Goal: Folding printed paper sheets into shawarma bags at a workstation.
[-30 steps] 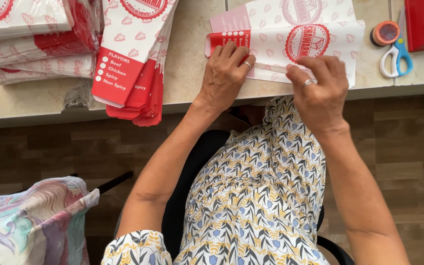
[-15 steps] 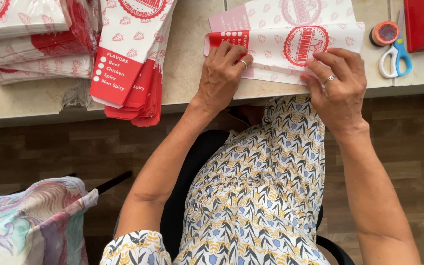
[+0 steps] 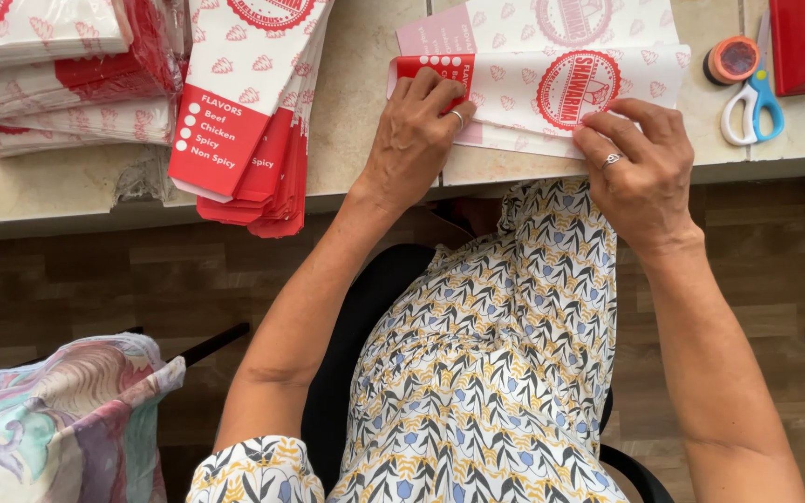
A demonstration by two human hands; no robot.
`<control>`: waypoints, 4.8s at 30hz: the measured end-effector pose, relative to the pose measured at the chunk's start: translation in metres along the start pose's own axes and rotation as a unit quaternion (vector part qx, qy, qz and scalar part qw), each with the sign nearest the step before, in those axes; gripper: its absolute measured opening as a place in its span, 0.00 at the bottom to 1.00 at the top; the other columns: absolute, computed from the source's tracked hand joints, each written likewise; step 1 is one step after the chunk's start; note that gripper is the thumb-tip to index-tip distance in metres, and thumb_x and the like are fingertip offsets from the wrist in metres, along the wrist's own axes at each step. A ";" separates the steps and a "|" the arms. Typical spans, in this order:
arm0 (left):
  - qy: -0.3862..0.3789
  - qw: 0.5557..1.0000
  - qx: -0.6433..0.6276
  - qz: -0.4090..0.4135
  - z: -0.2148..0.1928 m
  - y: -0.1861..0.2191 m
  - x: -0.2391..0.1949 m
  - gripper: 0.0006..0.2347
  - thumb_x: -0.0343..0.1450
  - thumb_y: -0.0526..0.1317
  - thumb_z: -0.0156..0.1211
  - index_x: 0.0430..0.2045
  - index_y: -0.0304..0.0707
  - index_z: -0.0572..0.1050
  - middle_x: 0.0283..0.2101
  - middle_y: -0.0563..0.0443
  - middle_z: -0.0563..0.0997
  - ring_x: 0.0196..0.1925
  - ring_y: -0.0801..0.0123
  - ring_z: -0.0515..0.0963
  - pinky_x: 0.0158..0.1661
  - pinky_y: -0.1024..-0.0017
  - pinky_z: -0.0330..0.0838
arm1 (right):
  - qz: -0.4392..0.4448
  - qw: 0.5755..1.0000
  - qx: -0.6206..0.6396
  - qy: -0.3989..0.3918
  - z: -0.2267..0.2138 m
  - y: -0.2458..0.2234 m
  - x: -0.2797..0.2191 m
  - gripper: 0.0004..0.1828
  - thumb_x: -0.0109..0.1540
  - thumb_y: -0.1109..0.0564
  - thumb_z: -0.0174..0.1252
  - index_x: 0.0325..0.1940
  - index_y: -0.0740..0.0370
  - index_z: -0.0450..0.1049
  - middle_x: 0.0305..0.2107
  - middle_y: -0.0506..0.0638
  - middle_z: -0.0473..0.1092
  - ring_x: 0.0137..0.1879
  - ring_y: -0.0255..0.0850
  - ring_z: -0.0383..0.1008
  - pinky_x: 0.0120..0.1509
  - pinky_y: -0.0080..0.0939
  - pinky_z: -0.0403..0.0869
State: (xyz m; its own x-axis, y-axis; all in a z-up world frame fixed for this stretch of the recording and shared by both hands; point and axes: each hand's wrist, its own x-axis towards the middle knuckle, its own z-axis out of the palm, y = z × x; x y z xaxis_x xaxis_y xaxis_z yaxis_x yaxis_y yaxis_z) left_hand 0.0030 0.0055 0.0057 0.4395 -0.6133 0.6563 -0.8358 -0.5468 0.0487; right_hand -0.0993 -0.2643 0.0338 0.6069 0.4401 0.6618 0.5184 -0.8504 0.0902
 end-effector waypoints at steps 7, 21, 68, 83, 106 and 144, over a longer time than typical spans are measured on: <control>-0.038 0.999 -0.034 0.007 -0.006 -0.011 0.001 0.02 0.71 0.28 0.64 0.33 0.31 0.81 0.35 0.47 0.77 0.38 0.58 0.69 0.36 0.63 0.68 | -0.022 0.998 -0.003 -0.063 -0.005 0.004 0.003 0.08 0.69 0.71 0.63 0.46 0.62 0.82 0.47 0.54 0.81 0.50 0.51 0.77 0.51 0.48 0.76; -0.049 0.997 -0.057 -0.007 -0.007 -0.027 -0.006 0.03 0.67 0.24 0.69 0.28 0.26 0.80 0.36 0.44 0.78 0.39 0.56 0.71 0.32 0.64 0.70 | 0.053 0.980 0.168 -0.088 -0.015 0.015 -0.001 0.06 0.70 0.76 0.70 0.49 0.74 0.81 0.48 0.64 0.79 0.52 0.58 0.76 0.59 0.53 0.77; -0.154 0.986 0.069 -0.017 -0.012 0.026 0.002 0.20 0.77 0.46 0.65 0.56 0.45 0.61 0.43 0.43 0.68 0.42 0.60 0.71 0.42 0.64 0.73 | 0.050 0.987 0.083 -0.129 -0.030 0.010 -0.022 0.16 0.74 0.57 0.63 0.64 0.68 0.73 0.50 0.63 0.73 0.53 0.59 0.71 0.61 0.57 0.74; -0.208 0.972 0.108 -0.028 -0.008 0.038 0.003 0.39 0.60 0.82 0.54 0.66 0.75 0.64 0.50 0.38 0.64 0.48 0.49 0.65 0.50 0.56 0.64 | 0.151 0.971 -0.072 -0.169 -0.022 0.129 -0.065 0.19 0.64 0.66 0.80 0.59 0.63 0.86 0.61 0.63 0.78 0.64 0.57 0.77 0.67 0.51 0.71; -0.258 0.960 0.078 -0.073 -0.007 0.042 0.005 0.39 0.60 0.80 0.55 0.65 0.74 0.62 0.51 0.43 0.63 0.54 0.53 0.62 0.57 0.53 0.58 | -0.007 0.937 0.242 -0.252 0.051 0.057 0.084 0.15 0.68 0.67 0.66 0.59 0.67 0.82 0.55 0.58 0.74 0.59 0.55 0.68 0.67 0.52 0.66; -0.248 0.961 0.084 -0.084 -0.006 0.044 0.003 0.38 0.62 0.79 0.57 0.66 0.74 0.58 0.53 0.44 0.68 0.56 0.53 0.65 0.58 0.53 0.60 | -0.036 0.905 0.412 -0.104 0.118 -0.004 0.156 0.24 0.63 0.78 0.70 0.62 0.74 0.76 0.55 0.65 0.70 0.58 0.57 0.71 0.63 0.54 0.71</control>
State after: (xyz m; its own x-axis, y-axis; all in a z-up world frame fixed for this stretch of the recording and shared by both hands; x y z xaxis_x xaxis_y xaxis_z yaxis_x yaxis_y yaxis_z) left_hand -0.0346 -0.0172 0.0142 0.7018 -0.6813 0.2082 -0.6922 -0.7212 -0.0269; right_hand 0.0644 -0.1580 0.0486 0.6091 0.6043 0.5136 0.7824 -0.3519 -0.5138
